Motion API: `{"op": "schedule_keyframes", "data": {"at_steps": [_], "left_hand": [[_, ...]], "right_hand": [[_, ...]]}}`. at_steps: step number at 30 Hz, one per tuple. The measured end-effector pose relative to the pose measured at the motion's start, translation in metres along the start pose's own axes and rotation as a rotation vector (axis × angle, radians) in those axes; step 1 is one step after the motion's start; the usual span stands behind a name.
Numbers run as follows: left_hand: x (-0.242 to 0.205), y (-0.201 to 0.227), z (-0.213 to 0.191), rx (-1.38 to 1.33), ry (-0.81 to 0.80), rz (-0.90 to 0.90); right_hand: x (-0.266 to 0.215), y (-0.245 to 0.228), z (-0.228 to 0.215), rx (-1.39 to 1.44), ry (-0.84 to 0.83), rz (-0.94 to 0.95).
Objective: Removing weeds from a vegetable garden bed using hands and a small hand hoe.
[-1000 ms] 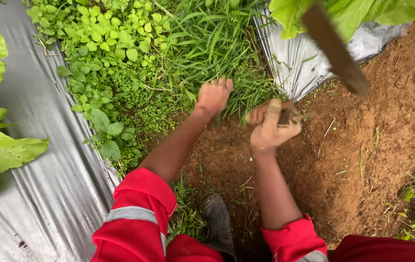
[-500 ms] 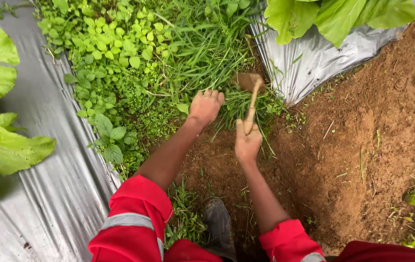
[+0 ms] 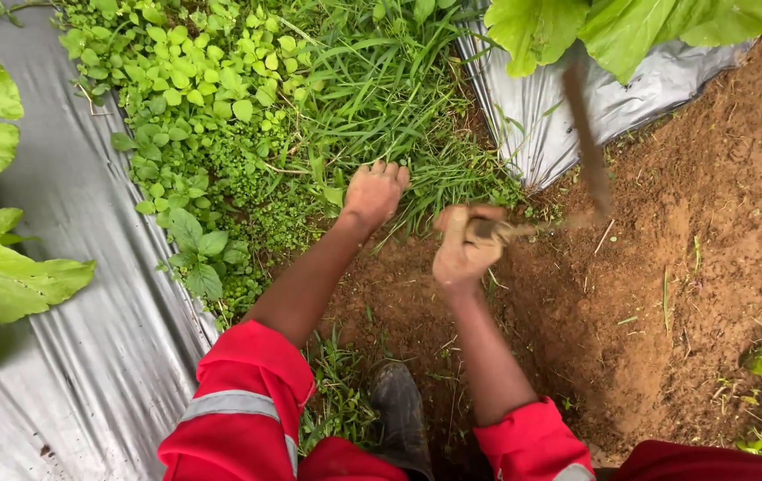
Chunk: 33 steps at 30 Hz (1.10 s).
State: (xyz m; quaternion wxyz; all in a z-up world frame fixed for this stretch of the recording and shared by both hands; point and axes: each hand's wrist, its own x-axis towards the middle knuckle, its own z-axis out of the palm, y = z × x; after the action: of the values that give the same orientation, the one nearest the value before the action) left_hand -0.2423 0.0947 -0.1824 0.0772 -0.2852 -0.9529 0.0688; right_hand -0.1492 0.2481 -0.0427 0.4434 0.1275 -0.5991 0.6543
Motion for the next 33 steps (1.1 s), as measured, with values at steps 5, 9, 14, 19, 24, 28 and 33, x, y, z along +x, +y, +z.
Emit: {"op": "schedule_keyframes", "data": {"at_steps": [5,9,14,19,24,28,33], "left_hand": [[-0.001,-0.001,0.010,-0.021,0.036,0.033],[-0.015,-0.003,0.022,-0.122,0.044,0.083],[-0.014,-0.001,-0.076,-0.531,-0.096,-0.118],[0.026,0.010,-0.130,-0.953,-0.045,-0.548],[0.059,0.043,-0.136,-0.936,-0.533,-0.492],[0.065,0.035,-0.117,-0.822,-0.532,-0.410],[0.051,0.009,-0.065,-0.606,-0.306,-0.315]], "right_hand": [[-0.060,-0.032,-0.012,-0.610,-0.183,0.855],[-0.108,-0.040,-0.038,-0.743,-0.202,0.835],[-0.187,-0.048,-0.067,-0.695,0.114,0.992],[-0.184,-0.040,-0.085,-0.562,0.368,1.158],[-0.178,-0.043,-0.091,-0.216,0.481,1.274],[-0.145,-0.061,-0.072,-0.486,0.426,1.159],[-0.108,-0.056,-0.057,-0.327,0.188,0.726]]}}
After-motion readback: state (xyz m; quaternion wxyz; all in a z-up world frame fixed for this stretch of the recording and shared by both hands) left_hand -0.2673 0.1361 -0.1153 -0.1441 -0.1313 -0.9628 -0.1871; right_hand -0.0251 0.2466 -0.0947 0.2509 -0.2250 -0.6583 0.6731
